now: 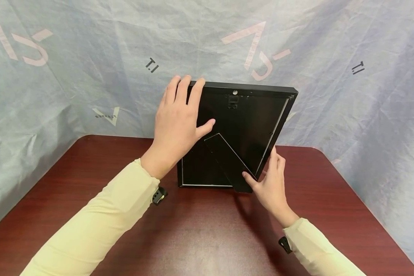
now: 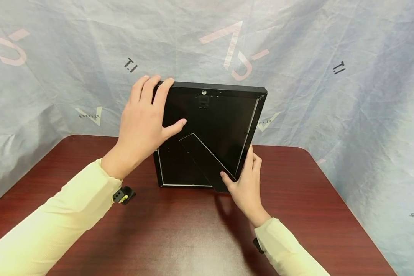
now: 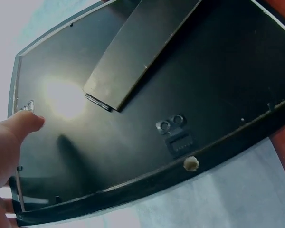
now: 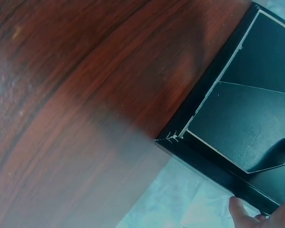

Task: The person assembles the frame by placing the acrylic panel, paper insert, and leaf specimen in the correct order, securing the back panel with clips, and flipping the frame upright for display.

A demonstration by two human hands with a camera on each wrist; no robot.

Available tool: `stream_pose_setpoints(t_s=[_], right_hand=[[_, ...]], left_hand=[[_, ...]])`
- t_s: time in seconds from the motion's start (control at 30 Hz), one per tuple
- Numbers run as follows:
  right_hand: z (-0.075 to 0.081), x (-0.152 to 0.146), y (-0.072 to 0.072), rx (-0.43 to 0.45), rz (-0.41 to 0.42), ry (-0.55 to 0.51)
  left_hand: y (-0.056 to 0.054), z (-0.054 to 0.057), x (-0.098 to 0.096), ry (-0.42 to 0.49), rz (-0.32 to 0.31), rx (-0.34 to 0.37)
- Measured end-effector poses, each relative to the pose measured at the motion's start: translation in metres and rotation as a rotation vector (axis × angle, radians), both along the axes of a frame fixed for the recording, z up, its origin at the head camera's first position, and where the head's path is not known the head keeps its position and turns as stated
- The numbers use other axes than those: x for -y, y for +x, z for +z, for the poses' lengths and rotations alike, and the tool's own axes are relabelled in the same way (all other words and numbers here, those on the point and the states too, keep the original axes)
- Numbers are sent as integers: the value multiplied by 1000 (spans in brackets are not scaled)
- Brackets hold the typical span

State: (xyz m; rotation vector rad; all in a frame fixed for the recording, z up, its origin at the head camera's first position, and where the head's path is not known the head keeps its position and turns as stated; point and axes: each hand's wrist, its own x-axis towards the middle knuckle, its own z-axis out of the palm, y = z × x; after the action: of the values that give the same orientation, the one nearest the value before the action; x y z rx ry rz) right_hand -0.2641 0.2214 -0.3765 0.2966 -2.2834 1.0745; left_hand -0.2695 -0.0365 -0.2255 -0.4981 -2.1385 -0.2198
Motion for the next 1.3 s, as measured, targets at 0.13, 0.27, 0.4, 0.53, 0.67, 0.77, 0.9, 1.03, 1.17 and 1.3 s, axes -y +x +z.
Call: stream_pose_setpoints(t_s=[0.13, 0.27, 0.4, 0.53, 0.67, 0.77, 0.9, 1.03, 1.17, 1.3], right_hand=[[0, 1, 1, 2, -4, 2], [1, 2, 2, -3, -8, -3], [1, 2, 2, -8, -7, -9], [1, 2, 2, -2, -6, -9], [3, 2, 2, 14, -1, 4], [5, 0, 3, 31, 4, 22], [8, -4, 4, 52, 0, 59], [10, -7, 5, 1, -33, 74], [12, -9, 8, -158, -65, 72], [14, -9, 8, -284, -40, 109]], left_hand=[[2, 0, -2, -1, 7, -12], [3, 1, -3, 12, -2, -35], [3, 0, -4, 43, -22, -46], [2, 0, -4, 62, -35, -57], [2, 0, -5, 48, -34, -55], [2, 1, -5, 23, -20, -41], [3, 2, -4, -2, 0, -35], [3, 2, -4, -7, 2, -32], [3, 2, -4, -8, -1, -29], [3, 2, -3, -14, 6, -20]])
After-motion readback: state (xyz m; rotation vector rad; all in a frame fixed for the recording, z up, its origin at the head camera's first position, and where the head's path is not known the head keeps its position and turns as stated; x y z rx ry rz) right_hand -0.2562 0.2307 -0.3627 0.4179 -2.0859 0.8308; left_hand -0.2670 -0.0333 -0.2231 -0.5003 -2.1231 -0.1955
